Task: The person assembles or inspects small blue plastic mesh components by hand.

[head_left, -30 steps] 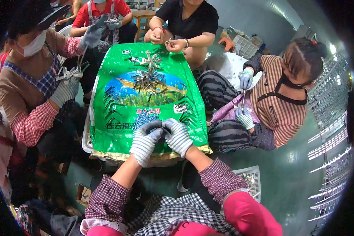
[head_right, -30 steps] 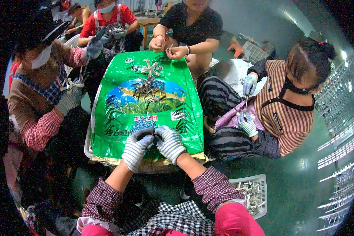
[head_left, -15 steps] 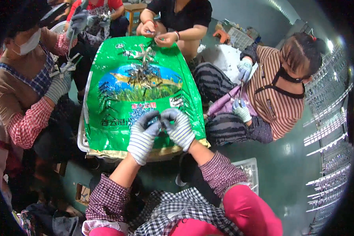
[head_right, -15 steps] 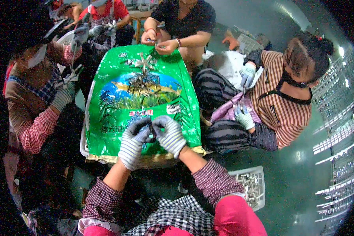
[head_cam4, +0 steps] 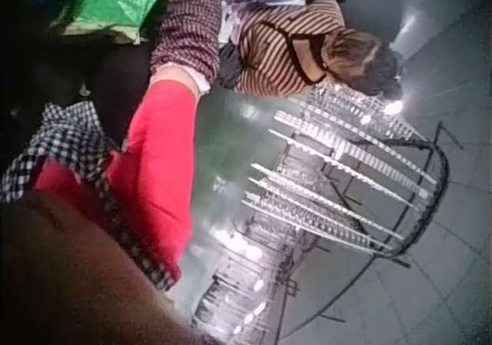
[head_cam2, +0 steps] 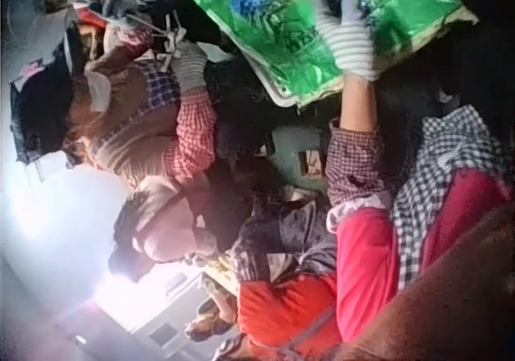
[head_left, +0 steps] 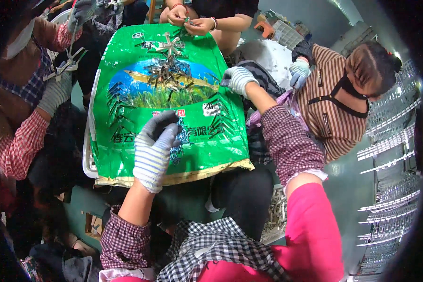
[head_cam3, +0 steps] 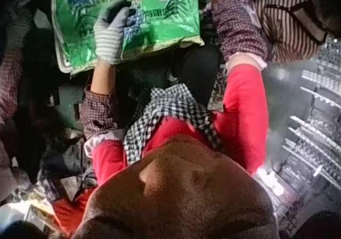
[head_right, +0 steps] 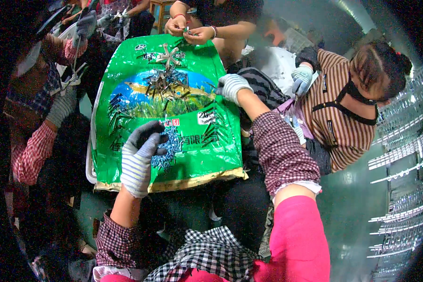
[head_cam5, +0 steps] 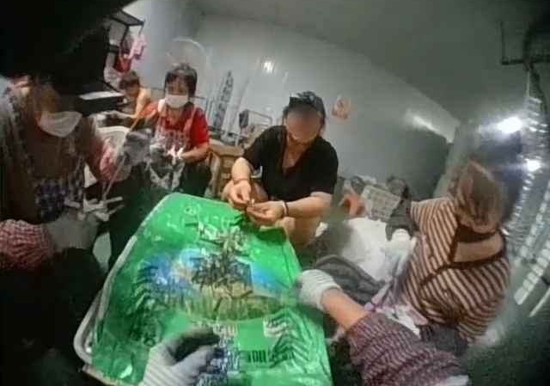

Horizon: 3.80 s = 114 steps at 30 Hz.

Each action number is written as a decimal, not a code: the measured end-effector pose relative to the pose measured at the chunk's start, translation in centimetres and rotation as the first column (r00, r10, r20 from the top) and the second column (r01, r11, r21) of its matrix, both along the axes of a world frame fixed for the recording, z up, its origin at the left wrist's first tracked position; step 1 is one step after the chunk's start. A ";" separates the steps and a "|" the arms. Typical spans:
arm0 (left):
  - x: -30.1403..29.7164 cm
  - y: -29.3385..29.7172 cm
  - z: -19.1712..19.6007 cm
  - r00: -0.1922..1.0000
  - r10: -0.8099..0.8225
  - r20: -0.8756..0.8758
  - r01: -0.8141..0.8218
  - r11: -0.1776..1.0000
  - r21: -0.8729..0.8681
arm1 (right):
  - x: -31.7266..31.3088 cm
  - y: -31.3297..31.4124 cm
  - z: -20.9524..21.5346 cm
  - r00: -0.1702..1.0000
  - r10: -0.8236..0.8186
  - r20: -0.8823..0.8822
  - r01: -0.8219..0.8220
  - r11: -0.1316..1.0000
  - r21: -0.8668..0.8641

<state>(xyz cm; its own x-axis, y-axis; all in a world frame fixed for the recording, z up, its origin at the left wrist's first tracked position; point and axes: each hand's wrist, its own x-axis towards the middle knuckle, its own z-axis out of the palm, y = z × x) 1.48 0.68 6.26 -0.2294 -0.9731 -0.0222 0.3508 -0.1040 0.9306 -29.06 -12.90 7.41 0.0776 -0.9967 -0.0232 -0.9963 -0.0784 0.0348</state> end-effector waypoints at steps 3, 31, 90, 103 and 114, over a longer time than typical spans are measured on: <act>-0.1 -0.4 0.0 1.000 0.003 0.007 -0.003 1.000 0.022 | 0.4 -2.0 -0.2 0.998 -0.056 -0.038 0.060 0.992 0.114; 1.0 -2.8 -1.5 0.998 0.058 -0.021 -0.058 0.998 -0.010 | 10.8 2.7 0.1 0.994 0.104 -0.025 -0.107 0.976 -0.188; 2.2 -0.2 -3.2 0.812 -0.385 0.439 0.377 0.920 0.109 | 11.5 11.5 -3.7 0.272 0.016 0.962 -0.158 0.987 0.028; 0.7 -1.2 -3.3 0.960 -0.234 -0.157 0.261 0.949 0.179 | 12.4 13.1 -3.5 -0.148 -0.093 0.985 -0.247 0.967 0.054; 0.1 -1.3 -3.2 0.974 -0.225 -0.007 0.220 0.945 0.242 | 12.7 12.5 -4.6 -0.050 -0.013 0.999 -0.205 0.979 0.002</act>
